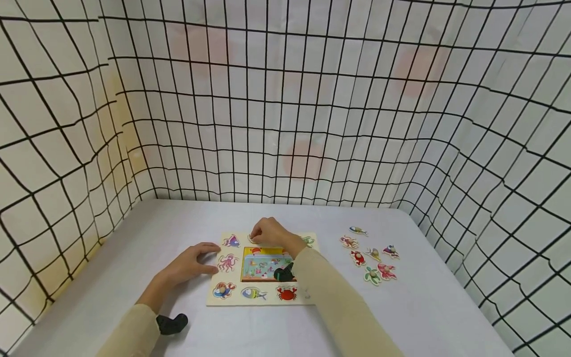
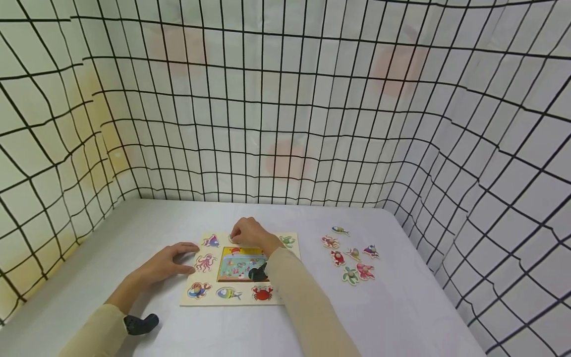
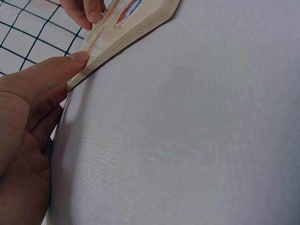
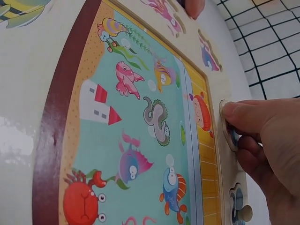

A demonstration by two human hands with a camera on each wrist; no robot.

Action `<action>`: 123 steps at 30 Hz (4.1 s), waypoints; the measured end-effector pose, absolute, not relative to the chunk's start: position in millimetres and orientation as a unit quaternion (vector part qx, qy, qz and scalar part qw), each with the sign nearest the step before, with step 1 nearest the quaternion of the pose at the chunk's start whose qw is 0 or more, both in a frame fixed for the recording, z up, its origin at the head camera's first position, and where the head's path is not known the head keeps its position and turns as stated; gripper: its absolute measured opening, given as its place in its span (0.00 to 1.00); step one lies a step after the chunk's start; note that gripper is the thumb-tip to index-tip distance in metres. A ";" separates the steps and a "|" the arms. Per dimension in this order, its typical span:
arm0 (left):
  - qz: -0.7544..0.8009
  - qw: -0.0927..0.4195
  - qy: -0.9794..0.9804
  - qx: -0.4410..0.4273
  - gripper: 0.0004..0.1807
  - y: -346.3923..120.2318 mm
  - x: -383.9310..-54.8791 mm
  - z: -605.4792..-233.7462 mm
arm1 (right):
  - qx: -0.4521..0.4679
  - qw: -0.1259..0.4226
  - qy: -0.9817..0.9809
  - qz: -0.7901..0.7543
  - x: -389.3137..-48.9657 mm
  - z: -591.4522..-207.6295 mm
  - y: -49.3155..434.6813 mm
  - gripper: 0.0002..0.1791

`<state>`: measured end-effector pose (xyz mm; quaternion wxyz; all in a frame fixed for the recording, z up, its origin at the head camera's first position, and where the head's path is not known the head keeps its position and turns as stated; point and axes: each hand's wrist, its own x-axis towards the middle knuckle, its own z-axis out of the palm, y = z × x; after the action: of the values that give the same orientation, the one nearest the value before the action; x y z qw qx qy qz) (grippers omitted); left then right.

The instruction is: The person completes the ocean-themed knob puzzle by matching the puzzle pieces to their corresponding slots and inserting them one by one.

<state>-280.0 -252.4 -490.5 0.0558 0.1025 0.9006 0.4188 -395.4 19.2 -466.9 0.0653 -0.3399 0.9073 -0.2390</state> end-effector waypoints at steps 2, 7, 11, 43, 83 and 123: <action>0.420 0.054 0.900 0.108 0.35 -252.6 -280.5 -490.7 | -0.341 0.067 0.907 -0.238 -394.8 -466.0 18.6 0.07; 0.426 0.056 0.896 0.110 0.35 -252.6 -280.8 -491.7 | -0.337 0.074 0.911 -0.228 -394.7 -464.6 18.5 0.06; 0.424 0.055 0.898 0.105 0.35 -253.2 -280.1 -490.5 | -0.337 0.078 0.912 -0.222 -394.3 -463.3 18.0 0.05; 0.427 0.054 0.896 0.107 0.35 -251.8 -277.5 -489.2 | -0.355 0.056 0.914 -0.190 -390.8 -429.3 54.6 0.13; 0.425 0.055 0.898 0.099 0.35 -250.2 -277.1 -489.3 | -0.320 0.044 0.926 -0.196 -386.9 -429.6 148.5 0.11; 0.424 0.048 0.896 0.120 0.35 -256.0 -280.8 -493.2 | -0.288 0.097 0.924 -0.233 -361.9 -442.1 271.7 0.12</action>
<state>-280.8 -256.0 -493.2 0.0477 0.1203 0.8962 0.4245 -361.9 271.7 -442.1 0.0972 -0.2884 0.9236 -0.2330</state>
